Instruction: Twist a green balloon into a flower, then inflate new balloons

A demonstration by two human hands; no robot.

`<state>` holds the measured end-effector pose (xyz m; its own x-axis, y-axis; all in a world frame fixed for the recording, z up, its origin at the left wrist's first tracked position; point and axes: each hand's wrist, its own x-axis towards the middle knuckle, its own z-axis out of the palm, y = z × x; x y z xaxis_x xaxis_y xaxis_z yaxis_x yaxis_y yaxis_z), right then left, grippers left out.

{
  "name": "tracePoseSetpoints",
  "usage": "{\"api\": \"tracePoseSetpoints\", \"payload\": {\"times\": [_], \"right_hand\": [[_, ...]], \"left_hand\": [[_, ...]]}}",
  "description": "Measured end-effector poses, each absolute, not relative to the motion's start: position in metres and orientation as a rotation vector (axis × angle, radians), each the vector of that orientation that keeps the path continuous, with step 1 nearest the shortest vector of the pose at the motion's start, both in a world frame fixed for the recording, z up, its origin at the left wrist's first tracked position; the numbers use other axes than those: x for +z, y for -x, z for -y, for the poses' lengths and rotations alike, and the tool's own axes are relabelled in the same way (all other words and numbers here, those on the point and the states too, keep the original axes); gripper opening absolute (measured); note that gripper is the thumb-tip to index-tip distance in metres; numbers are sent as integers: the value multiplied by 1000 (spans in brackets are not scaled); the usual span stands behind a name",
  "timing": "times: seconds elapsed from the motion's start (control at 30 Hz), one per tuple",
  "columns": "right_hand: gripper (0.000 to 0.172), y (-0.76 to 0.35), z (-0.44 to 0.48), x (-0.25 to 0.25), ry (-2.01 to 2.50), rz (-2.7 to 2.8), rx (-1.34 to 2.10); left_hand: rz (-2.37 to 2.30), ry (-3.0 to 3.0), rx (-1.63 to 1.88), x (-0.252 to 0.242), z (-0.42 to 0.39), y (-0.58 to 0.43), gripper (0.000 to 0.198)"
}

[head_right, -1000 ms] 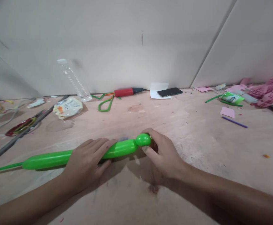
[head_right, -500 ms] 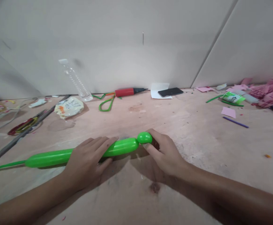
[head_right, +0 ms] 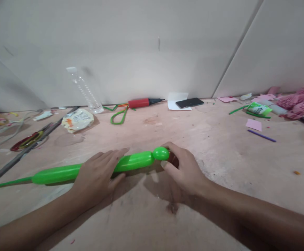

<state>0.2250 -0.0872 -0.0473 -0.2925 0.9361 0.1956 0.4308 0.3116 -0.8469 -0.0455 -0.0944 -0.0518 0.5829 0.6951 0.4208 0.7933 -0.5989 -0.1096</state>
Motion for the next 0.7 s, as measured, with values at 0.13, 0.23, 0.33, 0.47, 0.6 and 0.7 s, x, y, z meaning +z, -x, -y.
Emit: {"api": "tracePoseSetpoints", "payload": {"times": [0.13, 0.23, 0.33, 0.47, 0.6, 0.7], "right_hand": [[46, -226, 87, -49, 1178, 1812, 936], [33, -226, 85, -53, 1190, 1771, 961], [26, -225, 82, -54, 1170, 1671, 1074], [25, -225, 81, -54, 1154, 1621, 1164], [22, -225, 82, -53, 1148, 1643, 1150], [22, -227, 82, -54, 1154, 1660, 1138]], "left_hand": [[1225, 2457, -484, -50, 87, 50, 30], [1192, 2424, -465, -49, 83, 50, 32], [1181, 2433, -429, -49, 83, 48, 39], [1156, 2453, -425, -51, 84, 48, 44], [1151, 2469, -421, -52, 84, 49, 44], [1142, 2472, -448, -54, 83, 49, 47]]}}
